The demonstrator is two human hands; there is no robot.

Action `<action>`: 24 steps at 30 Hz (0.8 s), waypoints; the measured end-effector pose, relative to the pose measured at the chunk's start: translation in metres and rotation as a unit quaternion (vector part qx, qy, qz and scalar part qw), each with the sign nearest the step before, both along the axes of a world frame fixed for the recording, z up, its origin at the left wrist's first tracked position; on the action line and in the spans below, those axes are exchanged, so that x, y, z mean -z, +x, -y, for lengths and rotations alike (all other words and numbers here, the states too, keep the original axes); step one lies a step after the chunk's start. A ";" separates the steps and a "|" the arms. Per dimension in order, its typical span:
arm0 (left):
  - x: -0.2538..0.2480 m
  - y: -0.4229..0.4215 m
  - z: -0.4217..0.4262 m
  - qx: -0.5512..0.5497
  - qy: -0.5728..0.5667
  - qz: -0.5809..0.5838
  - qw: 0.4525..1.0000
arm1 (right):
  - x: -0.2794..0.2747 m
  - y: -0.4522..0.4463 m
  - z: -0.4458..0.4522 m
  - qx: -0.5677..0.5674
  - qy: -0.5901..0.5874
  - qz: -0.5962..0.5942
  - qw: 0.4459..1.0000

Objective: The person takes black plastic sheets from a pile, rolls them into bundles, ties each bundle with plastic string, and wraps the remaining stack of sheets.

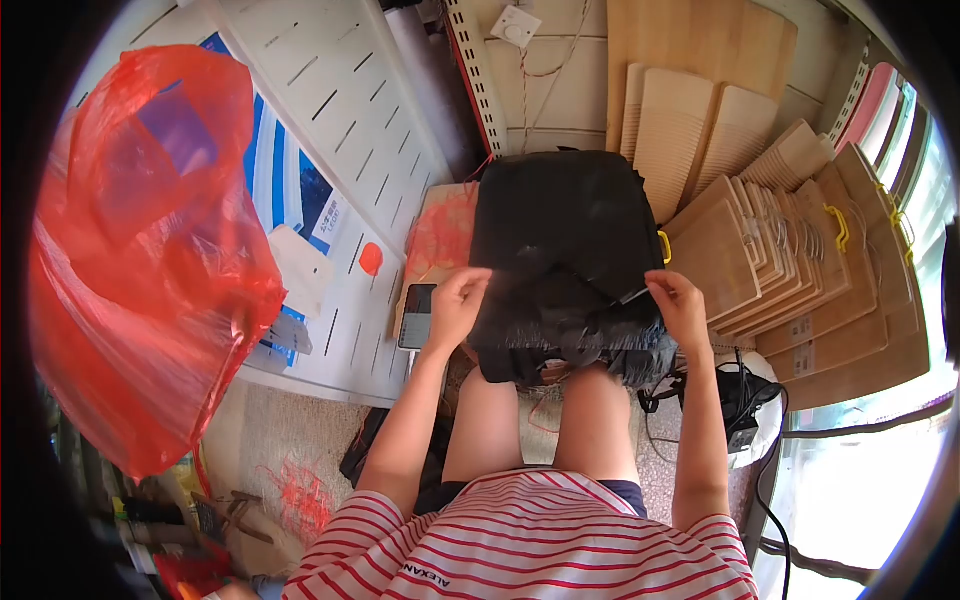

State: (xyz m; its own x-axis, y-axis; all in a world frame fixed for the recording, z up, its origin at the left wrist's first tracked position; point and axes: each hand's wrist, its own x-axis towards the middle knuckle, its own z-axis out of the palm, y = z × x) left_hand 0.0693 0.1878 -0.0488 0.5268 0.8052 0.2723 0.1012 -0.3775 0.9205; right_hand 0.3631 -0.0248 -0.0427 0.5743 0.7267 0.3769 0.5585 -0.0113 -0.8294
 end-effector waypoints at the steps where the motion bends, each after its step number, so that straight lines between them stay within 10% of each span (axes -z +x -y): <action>1: 0.001 -0.008 -0.001 -0.023 0.088 -0.070 0.993 | 0.002 0.002 0.005 -0.004 -0.002 -0.001 1.000; 10: 0.008 -0.003 -0.001 0.016 0.254 -0.118 0.960 | -0.006 -0.006 -0.002 -0.025 -0.051 0.256 0.965; 24: 0.000 0.007 -0.010 0.042 0.374 -0.206 0.903 | -0.008 -0.004 -0.011 -0.036 -0.054 0.320 0.945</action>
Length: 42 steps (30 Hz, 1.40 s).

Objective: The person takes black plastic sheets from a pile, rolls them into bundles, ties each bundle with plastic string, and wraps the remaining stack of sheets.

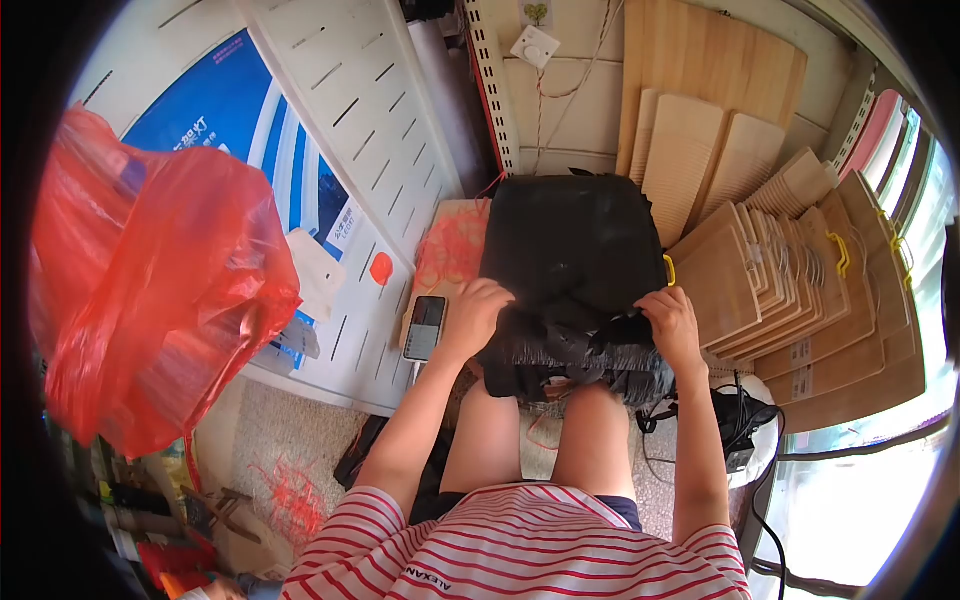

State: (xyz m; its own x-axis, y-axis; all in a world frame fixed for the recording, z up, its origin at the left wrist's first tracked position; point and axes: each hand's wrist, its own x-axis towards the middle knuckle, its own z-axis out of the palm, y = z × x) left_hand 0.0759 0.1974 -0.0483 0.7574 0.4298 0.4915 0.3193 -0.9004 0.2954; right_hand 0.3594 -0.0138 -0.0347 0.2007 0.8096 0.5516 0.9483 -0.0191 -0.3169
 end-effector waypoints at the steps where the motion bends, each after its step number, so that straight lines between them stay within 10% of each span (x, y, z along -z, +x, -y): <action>1: -0.003 -0.003 0.005 0.001 0.000 0.000 1.000 | -0.005 -0.003 0.007 -0.002 0.004 -0.011 1.000; 12: -0.021 -0.025 0.038 -0.008 -0.399 0.065 0.915 | -0.007 -0.002 0.058 -0.022 -0.124 -0.344 0.930; 15: 0.012 -0.017 0.021 -0.020 -0.339 0.056 0.939 | 0.008 0.003 0.042 -0.048 -0.088 -0.368 0.924; 21: 0.013 0.001 0.034 -0.154 -0.081 -0.085 0.981 | 0.039 0.004 0.011 0.107 -0.101 -0.201 0.968; 27: 0.016 -0.004 0.033 -0.160 -0.112 -0.127 0.972 | 0.022 -0.011 0.014 0.248 -0.126 -0.036 0.960; 30: 0.003 -0.006 0.047 -0.189 -0.238 -0.119 0.945 | 0.007 -0.038 0.022 0.284 0.146 0.103 0.942; 33: 0.015 -0.006 0.064 -0.171 -0.310 -0.070 0.933 | 0.024 -0.082 0.037 0.219 0.088 -0.271 0.933; 35: 0.007 0.000 0.087 -0.175 -0.381 -0.057 0.906 | 0.045 -0.108 0.040 0.105 -0.066 -0.583 0.803; 42: 0.001 0.008 0.154 -0.120 -0.378 0.013 0.918 | 0.015 -0.174 0.037 0.105 -0.031 -0.717 0.688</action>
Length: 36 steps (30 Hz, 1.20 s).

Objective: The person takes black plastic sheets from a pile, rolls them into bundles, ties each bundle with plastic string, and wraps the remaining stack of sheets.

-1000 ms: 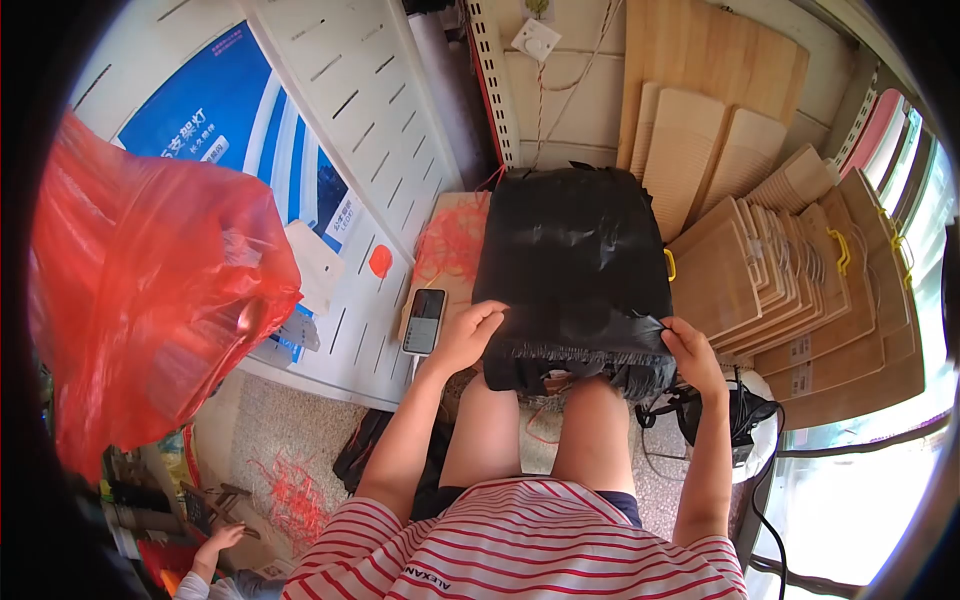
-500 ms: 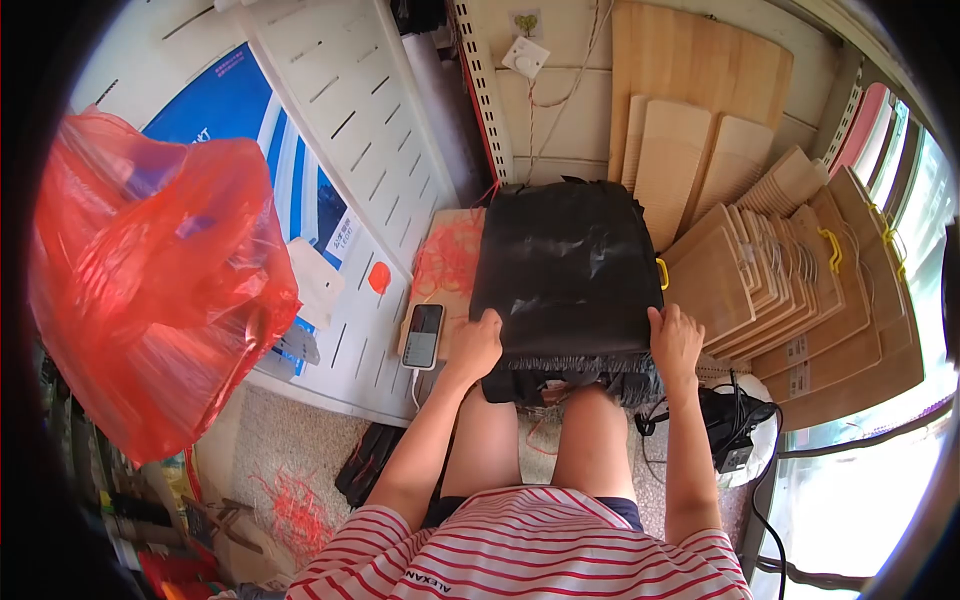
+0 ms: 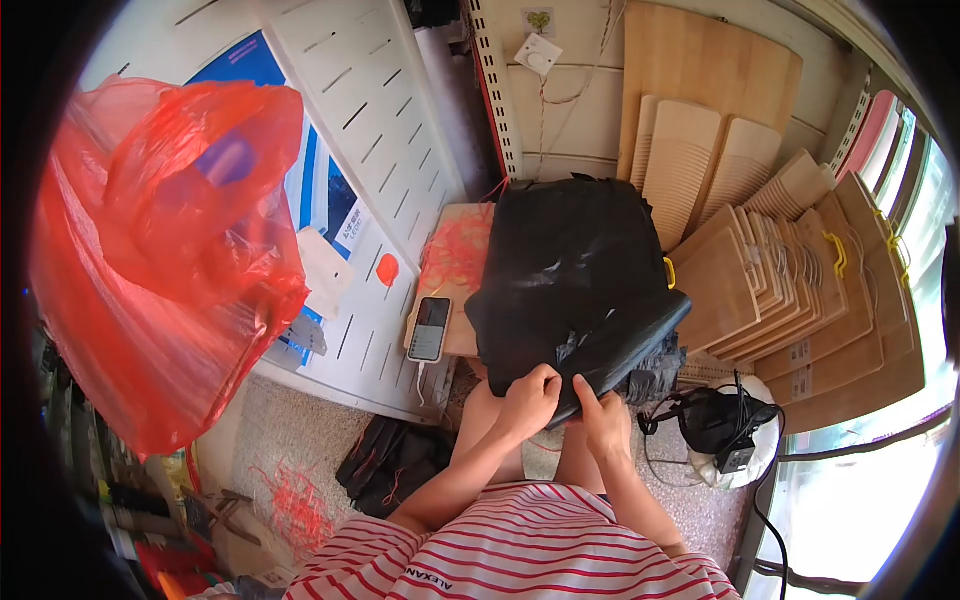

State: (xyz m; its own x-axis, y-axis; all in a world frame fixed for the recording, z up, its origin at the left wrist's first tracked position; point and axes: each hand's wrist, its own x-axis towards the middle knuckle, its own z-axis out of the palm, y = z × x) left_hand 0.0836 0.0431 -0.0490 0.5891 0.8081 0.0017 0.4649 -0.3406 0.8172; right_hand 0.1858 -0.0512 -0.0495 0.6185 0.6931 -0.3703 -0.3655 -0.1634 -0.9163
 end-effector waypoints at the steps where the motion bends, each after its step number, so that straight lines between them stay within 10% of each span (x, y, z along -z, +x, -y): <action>1: -0.010 -0.005 0.003 0.008 0.024 -0.006 1.000 | -0.006 0.000 0.001 0.020 -0.016 0.025 0.999; 5: -0.023 -0.029 -0.007 0.000 0.058 -0.126 0.990 | 0.049 0.026 0.013 0.015 -0.040 0.026 0.999; 7: -0.013 -0.040 -0.016 -0.046 -0.286 -0.122 0.949 | 0.025 0.026 0.017 0.032 -0.005 -0.018 0.999; 9: 0.002 -0.044 -0.016 -0.076 -0.384 -0.069 0.918 | 0.014 0.028 0.022 0.023 0.042 -0.054 0.997; 11: 0.016 -0.045 -0.010 -0.078 -0.525 0.302 0.792 | 0.016 0.034 0.028 0.011 0.048 -0.048 0.998; 14: 0.014 -0.026 -0.013 -0.128 -0.538 0.496 0.669 | 0.019 0.043 0.037 -0.035 0.035 -0.040 0.998; 18: 0.032 -0.018 -0.029 -0.172 -0.543 0.507 0.647 | 0.012 0.052 0.045 -0.056 0.014 -0.026 0.998; 27: 0.044 -0.020 -0.018 -0.249 -0.212 0.355 0.876 | 0.005 0.056 0.047 -0.089 -0.014 -0.002 0.996; 29: -0.005 -0.025 -0.008 -0.001 0.110 0.223 0.969 | 0.003 0.060 0.048 -0.094 -0.022 0.003 0.995; 36: -0.022 -0.027 -0.002 0.236 0.369 -0.046 0.898 | -0.003 0.062 0.050 -0.098 -0.030 0.013 0.995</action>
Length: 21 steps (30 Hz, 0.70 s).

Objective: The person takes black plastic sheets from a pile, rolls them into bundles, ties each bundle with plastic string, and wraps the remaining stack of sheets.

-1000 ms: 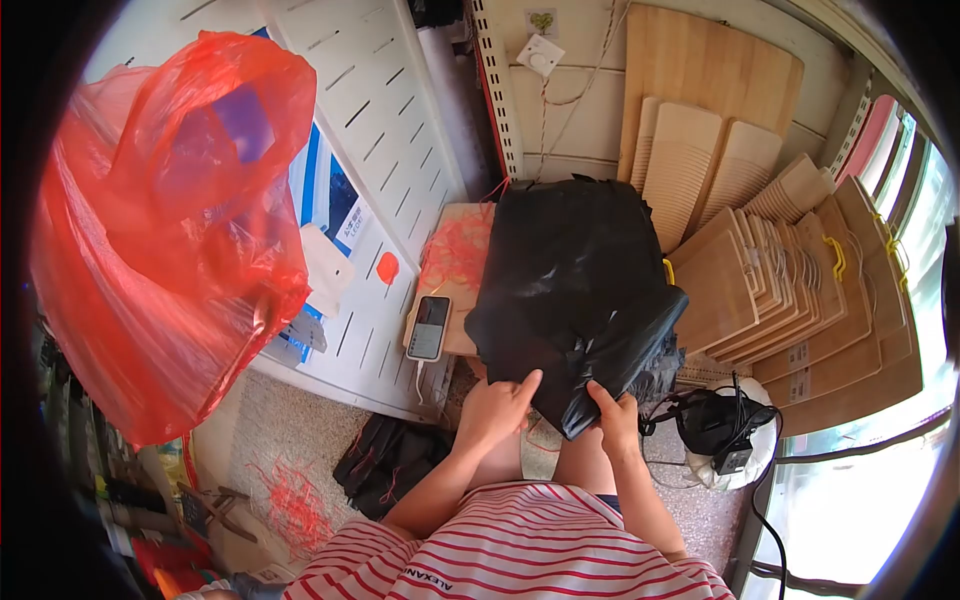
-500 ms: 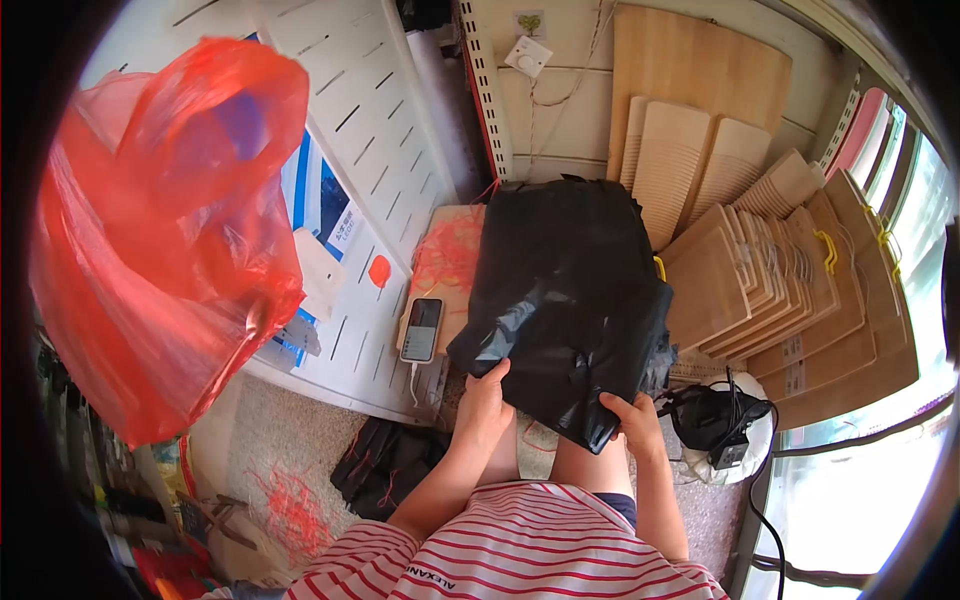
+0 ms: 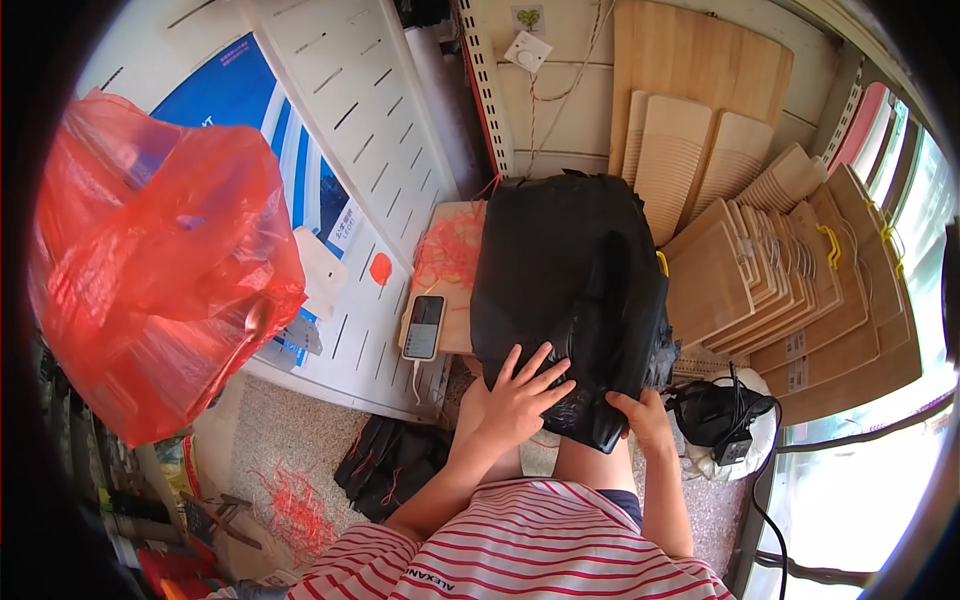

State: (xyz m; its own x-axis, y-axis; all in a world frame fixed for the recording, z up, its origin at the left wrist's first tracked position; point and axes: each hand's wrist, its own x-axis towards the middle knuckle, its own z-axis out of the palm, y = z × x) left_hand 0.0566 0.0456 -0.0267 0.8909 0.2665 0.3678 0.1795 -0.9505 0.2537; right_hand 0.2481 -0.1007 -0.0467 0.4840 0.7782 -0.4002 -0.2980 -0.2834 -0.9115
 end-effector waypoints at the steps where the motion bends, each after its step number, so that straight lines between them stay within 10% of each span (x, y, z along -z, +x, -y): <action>1: 0.000 0.000 0.002 0.000 0.000 0.000 1.000 | 0.000 0.000 0.000 0.000 0.000 0.000 1.000; 4: 0.000 0.002 0.006 0.002 -0.010 0.016 1.000 | -0.001 0.000 0.001 -0.007 0.003 0.010 1.000; 9: -0.007 0.010 0.007 -0.152 -0.414 0.299 0.846 | 0.002 -0.003 -0.011 0.011 0.082 -0.004 0.997; 12: 0.031 0.009 -0.025 -0.227 -0.495 0.256 0.799 | 0.011 -0.001 -0.034 0.028 0.057 -0.015 0.998; 21: 0.056 0.011 -0.038 -0.212 -0.495 0.355 0.764 | -0.012 0.008 -0.039 -0.021 -0.123 0.271 0.954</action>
